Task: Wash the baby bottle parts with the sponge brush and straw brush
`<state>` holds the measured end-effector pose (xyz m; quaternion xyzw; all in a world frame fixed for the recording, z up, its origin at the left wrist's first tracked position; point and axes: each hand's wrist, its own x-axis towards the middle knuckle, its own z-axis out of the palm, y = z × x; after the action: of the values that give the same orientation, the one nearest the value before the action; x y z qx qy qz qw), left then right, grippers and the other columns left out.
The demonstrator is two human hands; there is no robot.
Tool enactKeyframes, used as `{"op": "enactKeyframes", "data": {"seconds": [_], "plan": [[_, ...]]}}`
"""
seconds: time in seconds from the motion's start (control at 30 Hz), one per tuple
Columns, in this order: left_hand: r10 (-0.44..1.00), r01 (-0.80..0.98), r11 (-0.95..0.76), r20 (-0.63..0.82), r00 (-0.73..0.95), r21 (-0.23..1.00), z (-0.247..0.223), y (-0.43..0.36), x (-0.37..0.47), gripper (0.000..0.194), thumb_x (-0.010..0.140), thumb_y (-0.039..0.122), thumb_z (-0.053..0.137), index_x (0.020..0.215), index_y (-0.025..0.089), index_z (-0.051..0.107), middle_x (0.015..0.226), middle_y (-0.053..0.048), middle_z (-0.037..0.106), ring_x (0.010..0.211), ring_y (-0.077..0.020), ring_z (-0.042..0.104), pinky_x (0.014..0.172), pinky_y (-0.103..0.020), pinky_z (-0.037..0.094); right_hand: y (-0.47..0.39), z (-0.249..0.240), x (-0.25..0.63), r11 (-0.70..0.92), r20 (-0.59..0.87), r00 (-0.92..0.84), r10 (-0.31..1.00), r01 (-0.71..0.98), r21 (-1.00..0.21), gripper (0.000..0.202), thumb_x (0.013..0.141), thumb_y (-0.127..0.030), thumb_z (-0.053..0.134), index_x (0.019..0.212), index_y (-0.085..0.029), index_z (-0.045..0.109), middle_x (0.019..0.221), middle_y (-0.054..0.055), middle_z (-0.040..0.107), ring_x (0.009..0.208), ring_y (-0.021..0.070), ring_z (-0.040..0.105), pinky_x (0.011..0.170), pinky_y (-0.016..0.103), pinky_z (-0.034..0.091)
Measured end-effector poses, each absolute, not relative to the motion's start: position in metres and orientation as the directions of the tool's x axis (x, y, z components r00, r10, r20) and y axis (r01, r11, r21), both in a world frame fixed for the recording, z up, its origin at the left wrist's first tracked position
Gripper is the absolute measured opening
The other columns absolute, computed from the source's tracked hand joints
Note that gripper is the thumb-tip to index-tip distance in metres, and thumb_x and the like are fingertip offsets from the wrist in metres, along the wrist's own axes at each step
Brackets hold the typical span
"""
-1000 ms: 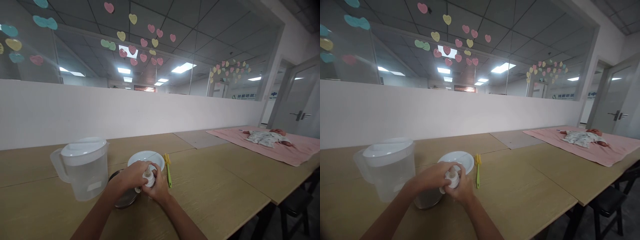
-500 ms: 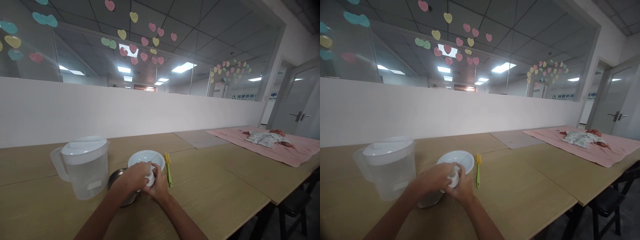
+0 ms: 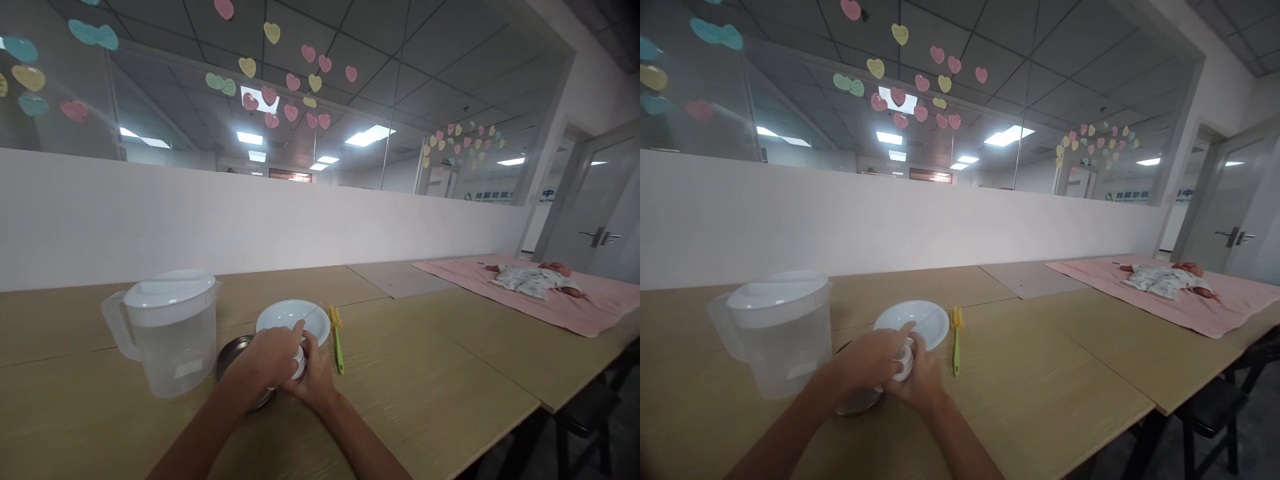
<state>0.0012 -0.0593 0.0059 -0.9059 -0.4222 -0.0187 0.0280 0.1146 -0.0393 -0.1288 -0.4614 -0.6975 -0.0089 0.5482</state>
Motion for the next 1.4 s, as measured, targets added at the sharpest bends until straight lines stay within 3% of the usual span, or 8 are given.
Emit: {"op": "enactKeyframes", "data": {"seconds": [0.2,0.37,0.5,0.7,0.97,1.1,1.27,1.4], "plan": [[0.786,0.788,-0.607,0.066,0.615,-0.104,0.0,-0.058,0.007,0.052,0.072,0.012,0.046,0.124,0.011,0.04,0.073,-0.01,0.065,0.072,-0.0227,0.062,0.062,-0.029,0.043,-0.042,-0.127,0.112,0.602,0.785,-0.003,0.62,0.643,-0.473,0.076,0.061,-0.041,0.057,0.125,-0.01,0.029,0.079,0.007,0.065,0.071,0.0242,0.063,0.059,0.029,0.047],[0.771,0.79,-0.586,0.175,0.612,-0.179,-0.006,-0.051,0.023,0.03,0.076,0.007,0.04,0.103,0.011,0.053,0.074,-0.012,0.063,0.069,-0.0237,0.062,0.062,-0.032,0.043,-0.04,-0.128,0.116,0.467,0.74,0.143,0.657,0.694,-0.548,0.081,0.06,-0.042,0.06,0.126,-0.007,0.03,0.083,0.012,0.065,0.07,0.0274,0.063,0.053,0.031,0.046],[0.742,0.76,-0.63,0.167,0.65,-0.16,0.002,-0.051,0.018,0.022,0.079,0.014,0.038,0.091,0.014,0.057,0.081,-0.011,0.064,0.069,-0.0237,0.061,0.057,-0.031,0.041,-0.041,-0.125,0.119,0.46,0.722,0.123,0.681,0.695,-0.552,0.076,0.059,-0.041,0.061,0.124,-0.009,0.036,0.078,0.01,0.066,0.065,0.0275,0.063,0.051,0.032,0.046],[0.749,0.755,-0.654,0.183,0.637,0.049,0.019,-0.05,-0.003,0.023,0.079,0.027,0.04,0.09,0.02,0.06,0.079,-0.005,0.064,0.07,-0.0199,0.059,0.054,-0.027,0.036,-0.043,-0.123,0.116,0.505,0.739,0.072,0.67,0.686,-0.525,0.072,0.064,-0.049,0.06,0.123,-0.014,0.037,0.087,0.009,0.066,0.073,0.0251,0.063,0.06,0.032,0.048],[0.811,0.843,-0.532,0.241,0.534,-0.08,0.024,-0.047,0.004,0.044,0.086,0.042,0.028,0.065,0.017,0.057,0.063,-0.008,0.06,0.058,-0.0194,0.054,0.051,-0.028,0.031,-0.038,-0.127,0.12,0.49,0.736,0.069,0.673,0.704,-0.514,0.074,0.065,-0.051,0.06,0.123,-0.014,0.033,0.08,0.006,0.065,0.071,0.0233,0.063,0.056,0.03,0.046],[0.819,0.863,-0.505,0.323,0.474,0.016,0.032,-0.046,-0.003,0.043,0.084,0.047,0.031,0.064,0.017,0.056,0.063,-0.005,0.06,0.058,-0.018,0.054,0.051,-0.027,0.03,-0.037,-0.126,0.125,0.466,0.712,0.048,0.701,0.725,-0.507,0.068,0.068,-0.053,0.058,0.119,-0.013,0.038,0.079,0.006,0.064,0.069,0.0235,0.062,0.056,0.03,0.044],[0.73,0.731,-0.645,0.463,0.503,0.222,0.039,-0.047,-0.019,0.026,0.083,0.037,0.038,0.085,0.021,0.058,0.085,-0.002,0.065,0.075,-0.0169,0.058,0.062,-0.025,0.039,-0.041,-0.121,0.13,0.514,0.738,-0.071,0.671,0.762,-0.393,0.041,0.082,-0.047,0.043,0.109,-0.016,0.048,0.089,0.007,0.063,0.078,0.0224,0.061,0.063,0.03,0.043],[0.707,0.675,-0.678,0.511,0.489,0.291,0.044,-0.051,-0.025,0.025,0.084,0.032,0.036,0.093,0.022,0.058,0.094,0.0,0.064,0.08,-0.0164,0.059,0.068,-0.026,0.043,-0.044,-0.117,0.127,0.503,0.777,-0.061,0.626,0.793,-0.343,0.033,0.086,-0.04,0.037,0.104,-0.016,0.052,0.087,0.008,0.06,0.082,0.0214,0.057,0.068,0.03,0.042]]}}
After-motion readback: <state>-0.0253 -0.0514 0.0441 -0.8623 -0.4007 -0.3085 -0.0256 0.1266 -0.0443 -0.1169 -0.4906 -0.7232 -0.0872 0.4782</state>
